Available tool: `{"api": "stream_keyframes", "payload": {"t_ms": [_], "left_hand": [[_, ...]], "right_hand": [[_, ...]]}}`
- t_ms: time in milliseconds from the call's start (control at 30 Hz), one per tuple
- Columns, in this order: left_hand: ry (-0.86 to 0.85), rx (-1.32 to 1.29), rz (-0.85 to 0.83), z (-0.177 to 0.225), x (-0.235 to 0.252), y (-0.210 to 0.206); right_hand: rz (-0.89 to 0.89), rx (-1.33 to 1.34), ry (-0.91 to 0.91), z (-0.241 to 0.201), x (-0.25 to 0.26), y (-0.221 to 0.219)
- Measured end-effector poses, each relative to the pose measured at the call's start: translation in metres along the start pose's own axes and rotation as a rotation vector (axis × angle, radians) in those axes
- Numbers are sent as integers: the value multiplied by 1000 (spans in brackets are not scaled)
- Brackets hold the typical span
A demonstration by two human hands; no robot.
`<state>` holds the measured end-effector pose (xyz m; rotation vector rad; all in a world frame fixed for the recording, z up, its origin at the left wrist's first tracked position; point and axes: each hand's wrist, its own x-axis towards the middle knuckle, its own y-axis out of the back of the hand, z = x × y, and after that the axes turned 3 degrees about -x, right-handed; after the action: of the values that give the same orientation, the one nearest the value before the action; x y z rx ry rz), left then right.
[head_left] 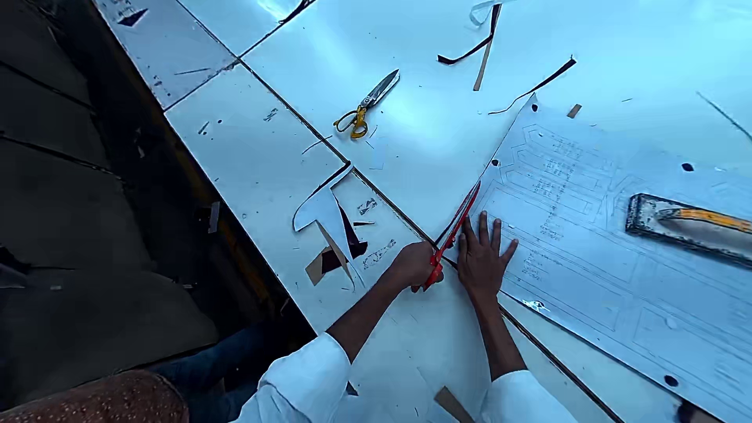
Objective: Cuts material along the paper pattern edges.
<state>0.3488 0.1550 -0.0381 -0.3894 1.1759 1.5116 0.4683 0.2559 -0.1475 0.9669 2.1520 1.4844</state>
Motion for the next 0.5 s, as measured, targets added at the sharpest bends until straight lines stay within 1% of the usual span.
{"api": "stream_keyframes", "payload": {"t_ms": [333, 500], "left_hand": [[-8, -24, 20, -2, 1, -3], [-29, 4, -15, 2, 1, 0]], "right_hand": [[-9, -21, 5, 0, 0, 1], [-3, -34, 8, 0, 1, 1]]}}
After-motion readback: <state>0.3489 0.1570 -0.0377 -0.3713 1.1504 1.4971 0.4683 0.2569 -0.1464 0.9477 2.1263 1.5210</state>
